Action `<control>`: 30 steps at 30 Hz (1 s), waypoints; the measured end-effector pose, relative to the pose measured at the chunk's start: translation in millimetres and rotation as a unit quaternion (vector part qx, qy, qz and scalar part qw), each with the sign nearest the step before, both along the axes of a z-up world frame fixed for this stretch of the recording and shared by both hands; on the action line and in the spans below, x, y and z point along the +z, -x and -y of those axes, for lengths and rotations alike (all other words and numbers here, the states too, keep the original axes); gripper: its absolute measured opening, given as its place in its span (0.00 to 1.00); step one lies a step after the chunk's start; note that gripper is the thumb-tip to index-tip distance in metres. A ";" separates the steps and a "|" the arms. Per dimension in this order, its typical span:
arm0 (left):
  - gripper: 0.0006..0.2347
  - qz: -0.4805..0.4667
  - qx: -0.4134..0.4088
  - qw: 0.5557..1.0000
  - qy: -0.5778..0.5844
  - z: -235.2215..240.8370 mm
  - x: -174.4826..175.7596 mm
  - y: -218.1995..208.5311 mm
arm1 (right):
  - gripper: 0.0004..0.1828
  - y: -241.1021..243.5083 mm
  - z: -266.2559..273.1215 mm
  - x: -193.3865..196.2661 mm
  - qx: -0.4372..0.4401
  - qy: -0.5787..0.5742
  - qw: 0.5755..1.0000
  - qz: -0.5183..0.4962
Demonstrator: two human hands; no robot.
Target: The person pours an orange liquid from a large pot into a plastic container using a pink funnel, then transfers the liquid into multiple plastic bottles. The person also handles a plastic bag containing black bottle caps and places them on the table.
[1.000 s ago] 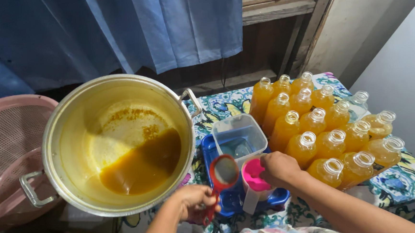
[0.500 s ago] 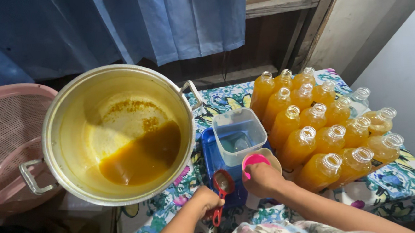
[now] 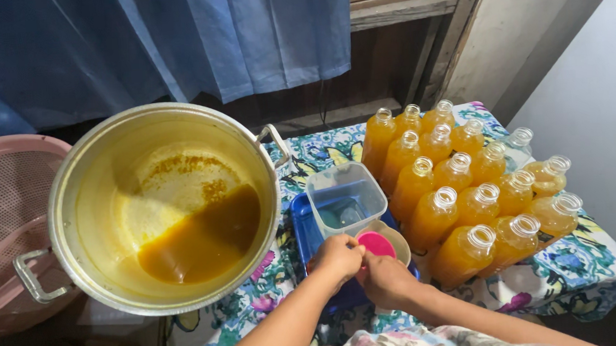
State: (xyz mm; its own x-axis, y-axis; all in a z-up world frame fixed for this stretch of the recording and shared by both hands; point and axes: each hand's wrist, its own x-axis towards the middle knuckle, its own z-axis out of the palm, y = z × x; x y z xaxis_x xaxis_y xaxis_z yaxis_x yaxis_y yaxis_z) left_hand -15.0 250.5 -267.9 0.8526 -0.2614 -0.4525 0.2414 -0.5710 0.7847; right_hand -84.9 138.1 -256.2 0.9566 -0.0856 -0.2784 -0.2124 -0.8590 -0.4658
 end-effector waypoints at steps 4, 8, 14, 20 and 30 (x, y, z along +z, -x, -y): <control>0.08 0.002 0.029 1.000 0.011 2.7 -2.0 3.4 | 0.15 3.9 7.2 2.1 -0.007 -0.029 0.998 0.058; 0.08 -0.029 0.075 0.996 0.040 0.7 11.5 10.3 | 0.16 8.0 5.4 21.1 -0.101 -0.072 0.991 0.044; 0.13 -0.076 0.163 0.976 0.123 -4.5 32.7 6.1 | 0.07 10.6 4.4 62.0 0.042 0.058 0.944 0.321; 0.08 0.139 0.229 0.963 0.029 -34.0 22.0 -17.1 | 0.19 15.8 -2.3 76.8 0.011 -0.025 0.906 0.422; 0.10 0.174 0.229 0.954 -0.081 -89.3 -13.9 -1.0 | 0.41 18.5 29.5 -3.2 -0.454 -0.205 0.867 -0.008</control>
